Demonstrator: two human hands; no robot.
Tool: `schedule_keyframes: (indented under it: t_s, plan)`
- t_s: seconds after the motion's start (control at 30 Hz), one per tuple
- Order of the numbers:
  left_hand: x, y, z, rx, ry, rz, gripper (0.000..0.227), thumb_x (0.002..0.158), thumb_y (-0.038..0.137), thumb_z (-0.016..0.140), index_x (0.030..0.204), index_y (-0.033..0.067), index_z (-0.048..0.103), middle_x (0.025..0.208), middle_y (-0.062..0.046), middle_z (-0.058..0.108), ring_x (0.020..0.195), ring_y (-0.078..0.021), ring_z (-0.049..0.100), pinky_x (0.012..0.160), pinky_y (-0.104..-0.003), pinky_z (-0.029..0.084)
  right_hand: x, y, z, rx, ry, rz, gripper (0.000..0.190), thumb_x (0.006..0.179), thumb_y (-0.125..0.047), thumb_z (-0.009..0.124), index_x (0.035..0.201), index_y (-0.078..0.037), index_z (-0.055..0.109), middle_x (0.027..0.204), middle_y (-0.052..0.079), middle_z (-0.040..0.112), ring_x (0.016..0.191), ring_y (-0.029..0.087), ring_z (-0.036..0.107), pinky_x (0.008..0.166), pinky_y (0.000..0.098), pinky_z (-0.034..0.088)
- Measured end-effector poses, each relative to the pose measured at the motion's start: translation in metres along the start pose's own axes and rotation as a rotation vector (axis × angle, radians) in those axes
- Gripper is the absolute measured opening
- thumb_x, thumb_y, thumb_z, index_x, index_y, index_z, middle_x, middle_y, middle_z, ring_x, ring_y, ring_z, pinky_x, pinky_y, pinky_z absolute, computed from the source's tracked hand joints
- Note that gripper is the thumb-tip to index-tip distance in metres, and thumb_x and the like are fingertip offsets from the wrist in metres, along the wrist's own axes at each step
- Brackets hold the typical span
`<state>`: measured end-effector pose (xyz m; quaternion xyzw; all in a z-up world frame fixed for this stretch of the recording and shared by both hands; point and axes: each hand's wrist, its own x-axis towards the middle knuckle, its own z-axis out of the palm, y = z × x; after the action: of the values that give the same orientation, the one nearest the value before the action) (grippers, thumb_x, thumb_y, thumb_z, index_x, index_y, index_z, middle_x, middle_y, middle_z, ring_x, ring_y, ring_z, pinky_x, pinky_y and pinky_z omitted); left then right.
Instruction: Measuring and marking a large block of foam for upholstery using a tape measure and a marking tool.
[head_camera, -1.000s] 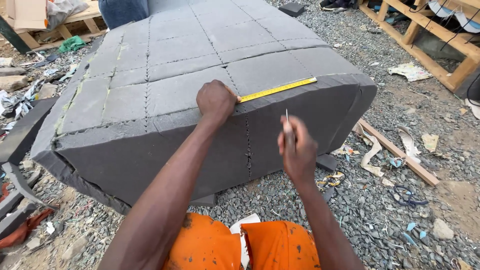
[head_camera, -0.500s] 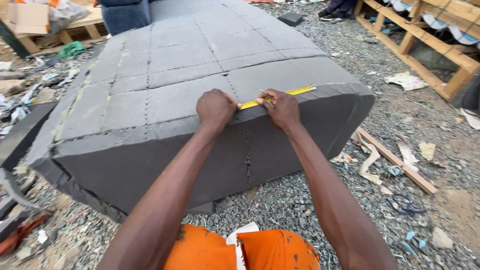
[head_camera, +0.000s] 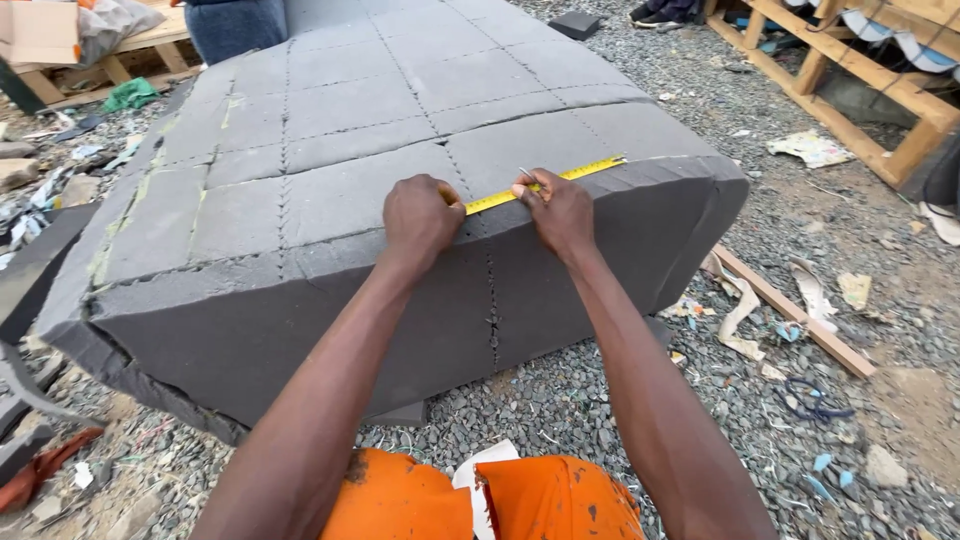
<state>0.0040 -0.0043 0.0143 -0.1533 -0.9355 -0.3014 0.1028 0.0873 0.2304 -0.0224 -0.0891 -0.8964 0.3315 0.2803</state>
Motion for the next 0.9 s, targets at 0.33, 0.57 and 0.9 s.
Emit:
schedule_keyframes:
  t_s: [0.33, 0.57, 0.9]
  plan:
    - [0.018, -0.016, 0.01, -0.038, 0.021, 0.111, 0.011, 0.096, 0.017, 0.094, 0.09, 0.0181, 0.103, 0.076, -0.016, 0.088, 0.074, -0.0443, 0.089, 0.074, -0.05, 0.074, -0.004, -0.002, -0.002, 0.057, 0.003, 0.043, 0.013, 0.121, -0.041, 0.089, 0.128, -0.035, 0.097, 0.117, 0.011, 0.095, 0.121, 0.049, 0.087, 0.109, 0.0591, 0.065]
    - [0.025, -0.012, 0.004, 0.092, -0.093, 0.1, 0.017, 0.101, 0.031, 0.098, 0.108, 0.0171, 0.103, 0.095, -0.017, 0.093, 0.101, -0.0488, 0.093, 0.088, -0.059, 0.075, -0.007, -0.002, -0.015, 0.235, 0.013, 0.073, 0.018, 0.113, -0.039, 0.094, 0.13, -0.032, 0.096, 0.114, 0.014, 0.095, 0.117, 0.048, 0.09, 0.107, 0.0527, 0.067]
    - [0.027, -0.028, 0.007, 0.051, -0.11, 0.141, 0.01, 0.101, 0.033, 0.096, 0.104, 0.0302, 0.105, 0.101, -0.009, 0.096, 0.102, -0.0489, 0.092, 0.091, -0.059, 0.076, 0.03, 0.086, -0.117, 0.097, 0.127, 0.106, 0.055, 0.125, -0.046, 0.053, 0.155, -0.022, 0.092, 0.151, 0.023, 0.086, 0.149, 0.055, 0.073, 0.133, 0.0621, 0.05]
